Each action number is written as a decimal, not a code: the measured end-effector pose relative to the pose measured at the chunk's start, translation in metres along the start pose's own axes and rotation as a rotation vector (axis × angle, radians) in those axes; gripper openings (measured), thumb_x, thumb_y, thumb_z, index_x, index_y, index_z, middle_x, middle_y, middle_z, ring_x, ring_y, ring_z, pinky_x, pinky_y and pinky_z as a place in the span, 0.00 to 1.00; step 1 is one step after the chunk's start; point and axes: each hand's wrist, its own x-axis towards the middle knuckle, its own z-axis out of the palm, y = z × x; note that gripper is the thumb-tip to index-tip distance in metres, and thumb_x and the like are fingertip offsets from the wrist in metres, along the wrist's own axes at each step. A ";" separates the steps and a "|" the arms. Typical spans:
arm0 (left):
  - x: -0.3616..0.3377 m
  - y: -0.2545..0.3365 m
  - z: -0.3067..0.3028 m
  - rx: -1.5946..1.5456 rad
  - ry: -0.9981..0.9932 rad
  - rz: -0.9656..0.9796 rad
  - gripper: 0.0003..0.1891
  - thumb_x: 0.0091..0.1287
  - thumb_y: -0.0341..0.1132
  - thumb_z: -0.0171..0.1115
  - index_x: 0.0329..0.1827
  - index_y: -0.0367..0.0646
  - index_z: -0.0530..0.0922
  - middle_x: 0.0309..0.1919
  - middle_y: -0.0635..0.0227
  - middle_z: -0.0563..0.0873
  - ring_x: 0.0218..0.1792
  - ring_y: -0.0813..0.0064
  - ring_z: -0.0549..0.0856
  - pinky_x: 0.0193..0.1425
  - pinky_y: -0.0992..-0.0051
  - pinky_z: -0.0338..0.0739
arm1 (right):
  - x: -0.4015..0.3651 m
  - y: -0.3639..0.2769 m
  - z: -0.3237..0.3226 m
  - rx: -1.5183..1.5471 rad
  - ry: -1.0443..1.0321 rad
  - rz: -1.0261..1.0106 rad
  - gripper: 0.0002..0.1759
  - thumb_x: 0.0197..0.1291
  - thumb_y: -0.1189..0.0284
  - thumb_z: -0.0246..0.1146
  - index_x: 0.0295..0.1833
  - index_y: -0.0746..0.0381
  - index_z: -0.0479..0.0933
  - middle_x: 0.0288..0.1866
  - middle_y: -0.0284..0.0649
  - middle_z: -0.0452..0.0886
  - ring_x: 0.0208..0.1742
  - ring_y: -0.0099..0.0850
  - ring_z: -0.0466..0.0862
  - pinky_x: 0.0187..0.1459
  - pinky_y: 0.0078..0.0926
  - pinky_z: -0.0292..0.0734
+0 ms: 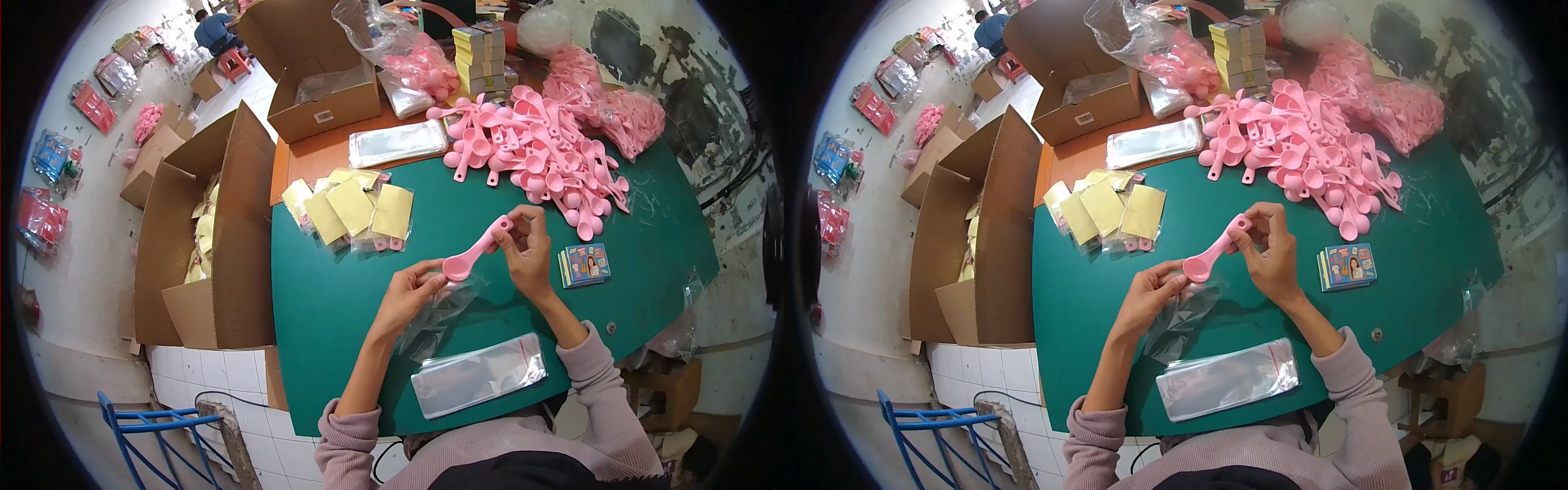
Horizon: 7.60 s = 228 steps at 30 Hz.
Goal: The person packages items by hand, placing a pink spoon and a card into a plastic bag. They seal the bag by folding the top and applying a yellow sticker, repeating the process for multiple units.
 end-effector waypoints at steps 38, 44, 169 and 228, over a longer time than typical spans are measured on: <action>-0.002 0.030 -0.002 0.068 -0.085 0.008 0.21 0.72 0.42 0.43 0.48 0.29 0.75 0.41 0.53 0.83 0.40 0.67 0.84 0.45 0.73 0.79 | -0.050 -0.024 -0.161 -1.266 0.149 0.490 0.15 0.51 0.69 0.63 0.42 0.68 0.73 0.45 0.47 0.72 0.47 0.42 0.74 0.44 0.38 0.70; -0.003 0.030 0.001 0.081 -0.097 0.018 0.18 0.71 0.40 0.45 0.47 0.31 0.76 0.38 0.56 0.84 0.38 0.69 0.84 0.40 0.77 0.79 | -0.025 -0.059 -0.122 -0.955 0.100 0.330 0.10 0.53 0.74 0.61 0.41 0.64 0.72 0.26 0.39 0.75 0.27 0.30 0.75 0.32 0.27 0.72; -0.017 -0.021 0.012 0.581 0.254 0.160 0.05 0.61 0.28 0.60 0.35 0.33 0.77 0.33 0.68 0.79 0.33 0.80 0.81 0.31 0.82 0.81 | -0.025 0.017 -0.009 -0.046 -0.414 0.620 0.07 0.57 0.74 0.62 0.34 0.66 0.73 0.30 0.35 0.80 0.30 0.19 0.79 0.34 0.15 0.75; -0.047 -0.019 0.061 0.944 -0.199 0.246 0.11 0.54 0.32 0.64 0.38 0.40 0.76 0.28 0.63 0.80 0.28 0.67 0.81 0.34 0.71 0.75 | -0.030 0.008 -0.012 -1.213 -0.407 -0.120 0.20 0.40 0.62 0.70 0.34 0.64 0.74 0.40 0.44 0.68 0.46 0.40 0.67 0.45 0.38 0.62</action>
